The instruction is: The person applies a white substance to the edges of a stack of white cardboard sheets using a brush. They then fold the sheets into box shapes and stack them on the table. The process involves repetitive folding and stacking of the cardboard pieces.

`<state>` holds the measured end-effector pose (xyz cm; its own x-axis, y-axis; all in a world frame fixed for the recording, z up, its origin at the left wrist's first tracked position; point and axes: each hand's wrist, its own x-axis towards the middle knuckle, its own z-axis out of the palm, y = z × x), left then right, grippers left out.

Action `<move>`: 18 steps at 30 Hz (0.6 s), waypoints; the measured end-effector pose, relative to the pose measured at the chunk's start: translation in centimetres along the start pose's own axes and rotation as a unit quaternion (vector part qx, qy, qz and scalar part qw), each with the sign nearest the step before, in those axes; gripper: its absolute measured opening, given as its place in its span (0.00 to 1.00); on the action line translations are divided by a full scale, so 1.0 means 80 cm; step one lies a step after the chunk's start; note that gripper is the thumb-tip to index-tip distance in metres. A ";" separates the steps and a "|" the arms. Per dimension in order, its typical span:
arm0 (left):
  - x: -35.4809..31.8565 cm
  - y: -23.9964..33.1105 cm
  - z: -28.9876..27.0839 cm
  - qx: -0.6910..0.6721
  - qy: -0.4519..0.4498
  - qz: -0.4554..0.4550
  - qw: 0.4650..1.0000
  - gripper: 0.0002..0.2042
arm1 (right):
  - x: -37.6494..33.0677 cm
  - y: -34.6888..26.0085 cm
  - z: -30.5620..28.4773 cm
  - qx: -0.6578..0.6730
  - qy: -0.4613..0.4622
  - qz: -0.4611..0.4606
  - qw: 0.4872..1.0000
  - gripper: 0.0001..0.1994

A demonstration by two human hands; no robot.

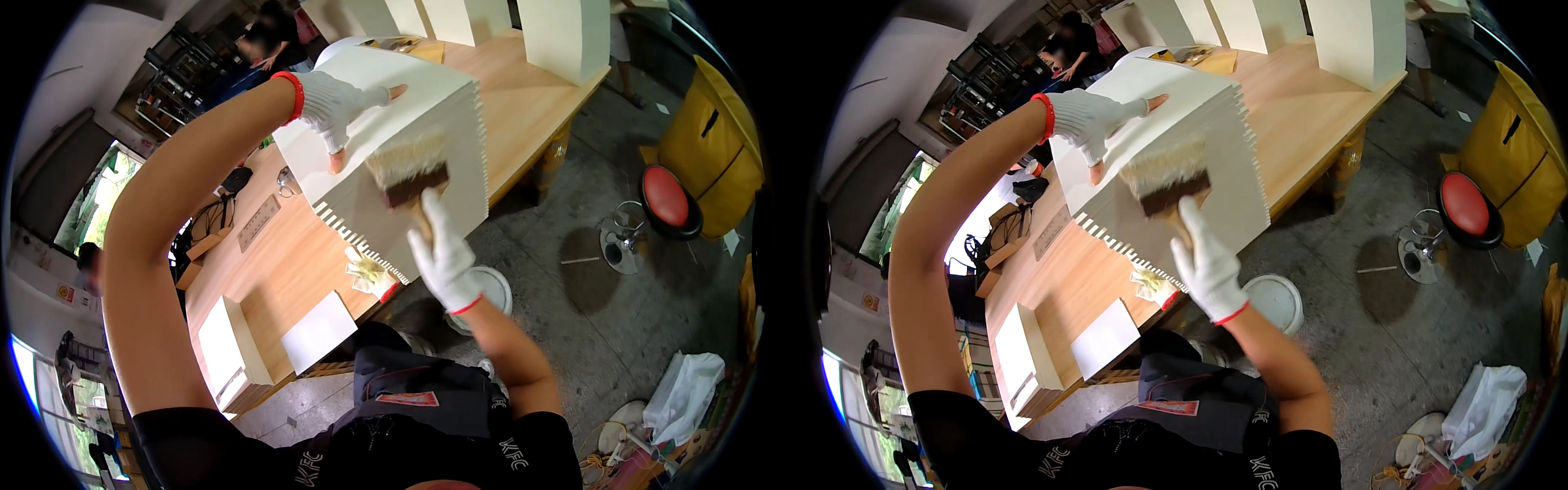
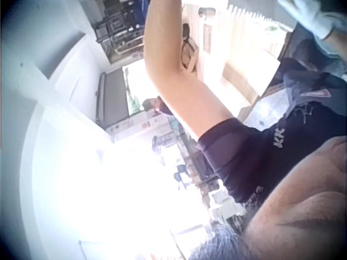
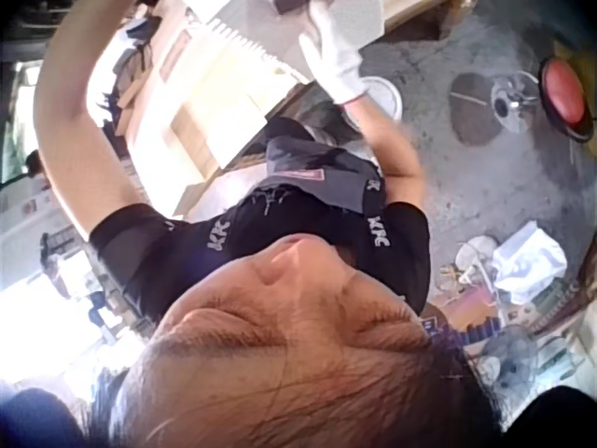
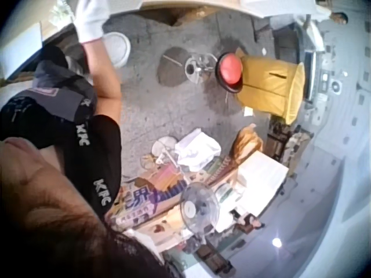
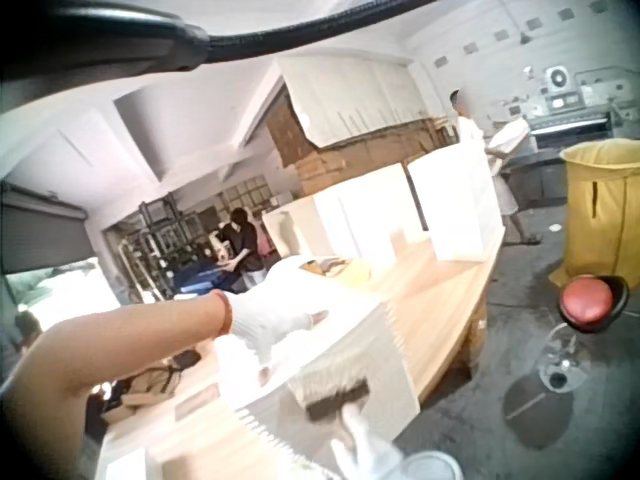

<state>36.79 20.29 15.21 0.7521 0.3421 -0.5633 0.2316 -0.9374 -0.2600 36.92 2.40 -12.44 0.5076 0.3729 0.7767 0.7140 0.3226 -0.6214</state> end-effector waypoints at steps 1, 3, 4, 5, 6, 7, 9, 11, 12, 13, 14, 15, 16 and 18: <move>-0.001 -0.002 0.003 0.006 0.004 0.007 1.000 0.76 | -0.028 0.012 0.021 -0.021 -0.015 0.017 1.000 0.28; 0.005 0.003 -0.004 0.018 0.012 0.021 1.000 0.76 | -0.092 0.037 0.031 -0.079 -0.051 0.041 0.995 0.28; 0.001 0.008 -0.008 0.022 0.015 0.018 0.999 0.76 | -0.111 0.039 0.017 -0.094 -0.094 0.059 0.989 0.27; 0.001 0.001 -0.004 0.021 0.026 0.036 0.999 0.75 | -0.123 0.046 0.000 -0.075 -0.111 0.057 0.989 0.28; 0.001 -0.004 0.002 0.020 0.037 0.054 0.998 0.75 | -0.131 0.050 -0.010 -0.055 -0.128 0.056 0.989 0.28; -0.002 0.000 -0.001 0.026 0.031 0.019 0.999 0.75 | -0.127 0.048 -0.012 -0.046 -0.107 0.050 0.992 0.28; 0.002 -0.001 0.004 0.047 0.042 0.038 0.997 0.74 | -0.116 0.042 -0.020 -0.028 -0.065 0.039 0.997 0.28; -0.002 -0.004 0.010 0.046 0.042 0.023 0.998 0.73 | -0.070 0.010 -0.014 -0.003 -0.038 0.009 0.999 0.27; -0.005 -0.002 0.011 0.039 0.036 0.002 0.999 0.73 | -0.045 -0.009 -0.003 0.012 -0.022 -0.005 1.000 0.27; -0.008 -0.002 0.011 0.034 0.029 -0.020 0.999 0.72 | -0.028 -0.024 0.010 0.029 -0.013 -0.029 0.999 0.27; -0.008 0.000 0.011 0.040 0.039 -0.027 0.998 0.72 | -0.014 -0.034 0.024 0.023 -0.003 -0.070 0.997 0.28; -0.009 0.000 0.014 0.046 0.049 -0.034 0.997 0.71 | -0.024 -0.027 0.040 0.012 -0.013 -0.072 0.997 0.28; -0.002 0.001 0.015 0.056 0.062 -0.030 0.996 0.71 | -0.040 -0.010 0.057 -0.011 -0.019 -0.072 0.997 0.28; -0.013 -0.011 0.026 0.026 0.082 -0.026 0.996 0.67 | -0.083 0.021 0.068 -0.062 0.001 -0.107 0.992 0.28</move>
<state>34.50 20.86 14.42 0.8317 0.3712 -0.4129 0.2440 -0.9124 -0.3287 32.11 5.16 -19.18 0.3384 0.3046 0.8903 0.8597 0.2846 -0.4241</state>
